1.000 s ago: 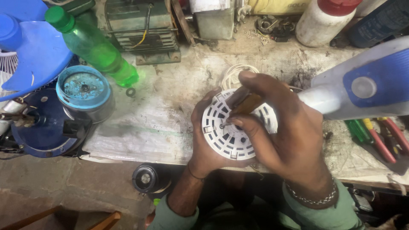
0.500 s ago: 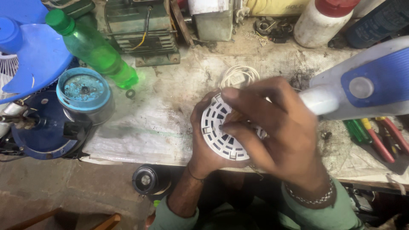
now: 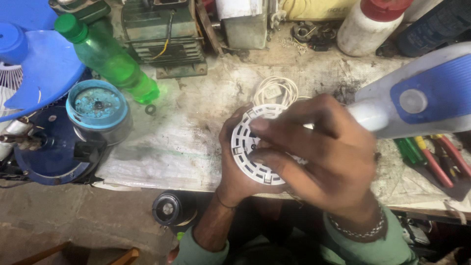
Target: The person uses a screwdriver to adjust internal components of a small electric motor, then rotates the motor shaft by hand to test movement. They continue to manipulate wires and internal parts, and finally attach a white plastic fan housing to the motor shaft.
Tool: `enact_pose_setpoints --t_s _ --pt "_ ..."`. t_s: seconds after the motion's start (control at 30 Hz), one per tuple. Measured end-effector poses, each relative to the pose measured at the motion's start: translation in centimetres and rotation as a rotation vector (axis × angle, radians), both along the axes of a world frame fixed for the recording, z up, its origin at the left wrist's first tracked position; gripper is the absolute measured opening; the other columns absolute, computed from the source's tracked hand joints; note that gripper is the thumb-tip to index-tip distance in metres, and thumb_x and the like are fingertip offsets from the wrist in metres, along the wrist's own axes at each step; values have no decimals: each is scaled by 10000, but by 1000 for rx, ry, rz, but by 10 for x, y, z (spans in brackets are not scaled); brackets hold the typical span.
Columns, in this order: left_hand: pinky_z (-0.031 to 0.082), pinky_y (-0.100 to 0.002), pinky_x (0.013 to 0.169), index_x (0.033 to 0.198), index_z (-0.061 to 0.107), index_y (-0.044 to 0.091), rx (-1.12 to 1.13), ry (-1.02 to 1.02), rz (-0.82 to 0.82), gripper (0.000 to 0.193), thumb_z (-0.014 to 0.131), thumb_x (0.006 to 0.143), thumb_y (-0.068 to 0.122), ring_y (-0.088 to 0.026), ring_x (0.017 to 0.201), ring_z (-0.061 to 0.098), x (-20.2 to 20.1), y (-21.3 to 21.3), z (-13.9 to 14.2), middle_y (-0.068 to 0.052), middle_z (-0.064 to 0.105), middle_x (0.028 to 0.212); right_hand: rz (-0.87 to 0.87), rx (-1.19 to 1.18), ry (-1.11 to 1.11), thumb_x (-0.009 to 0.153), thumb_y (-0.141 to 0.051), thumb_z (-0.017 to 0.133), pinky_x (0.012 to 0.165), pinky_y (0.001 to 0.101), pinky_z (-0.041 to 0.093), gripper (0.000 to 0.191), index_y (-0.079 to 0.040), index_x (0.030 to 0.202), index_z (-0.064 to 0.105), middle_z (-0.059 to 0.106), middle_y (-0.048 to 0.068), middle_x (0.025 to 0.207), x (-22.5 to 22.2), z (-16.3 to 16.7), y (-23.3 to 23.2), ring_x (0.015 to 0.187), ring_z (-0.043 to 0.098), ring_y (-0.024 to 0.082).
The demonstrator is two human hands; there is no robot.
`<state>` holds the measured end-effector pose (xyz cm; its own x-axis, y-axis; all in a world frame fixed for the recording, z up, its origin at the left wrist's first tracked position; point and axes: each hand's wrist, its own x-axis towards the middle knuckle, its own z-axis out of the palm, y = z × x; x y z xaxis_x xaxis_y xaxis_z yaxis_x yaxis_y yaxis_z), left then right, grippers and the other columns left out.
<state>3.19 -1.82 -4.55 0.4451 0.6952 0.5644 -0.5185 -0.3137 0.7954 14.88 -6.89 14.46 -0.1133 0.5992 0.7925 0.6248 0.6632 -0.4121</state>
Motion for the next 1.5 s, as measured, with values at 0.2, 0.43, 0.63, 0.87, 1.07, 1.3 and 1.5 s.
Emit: enact_pose_setpoints --t_s 0.2,0.43,0.63,0.87,1.07,1.3,1.5 --pt "421 -477 1277 1644 99 175 -79 -6 -53 1349 1019 680 383 -277 1488 488 -2 0 2 -169 323 1660 29 -43 -48 885 -58 795 734 291 673 293 27 1133 665 693 151 1052 3 -10 -9 917 769 240" --pt "400 -469 1284 1634 105 191 -13 -17 -24 1315 1011 695 349 -270 1467 462 2 1 0 -168 329 1653 4 -61 -54 881 36 679 713 306 652 261 59 1138 642 697 222 1083 10 -17 -8 902 778 273" --pt "399 -458 1290 1637 129 194 33 -19 -1 1291 1012 703 321 -264 1479 458 3 2 -2 -154 345 1625 -36 -93 -19 910 3 703 681 287 667 308 84 1185 589 703 239 1069 5 -10 -7 899 771 254" --pt "436 -482 1274 1643 175 154 -28 -16 24 1310 1029 669 345 -293 1468 474 4 1 -6 -180 334 1660 -118 -73 -16 949 -42 720 704 304 647 282 95 1153 581 727 230 1003 8 -19 -21 900 797 254" --pt "422 -488 1283 1633 147 151 22 9 46 1325 1016 650 341 -302 1471 472 3 2 -6 -185 340 1658 -99 -27 -34 968 -51 700 700 306 669 252 82 1144 578 730 224 994 12 -27 -20 888 801 259" --pt "422 -473 1250 1647 117 184 80 -10 42 1359 1025 649 346 -288 1451 507 6 4 -5 -176 325 1644 -32 0 38 981 -73 700 728 334 664 291 94 1173 558 733 205 1009 22 -44 -19 894 816 249" --pt "428 -469 1224 1647 123 175 25 -34 -10 1348 1014 651 348 -302 1459 479 4 2 -1 -192 303 1682 -134 -102 -10 901 -29 738 699 277 644 302 55 1170 629 692 225 1075 -1 -10 -18 882 797 238"
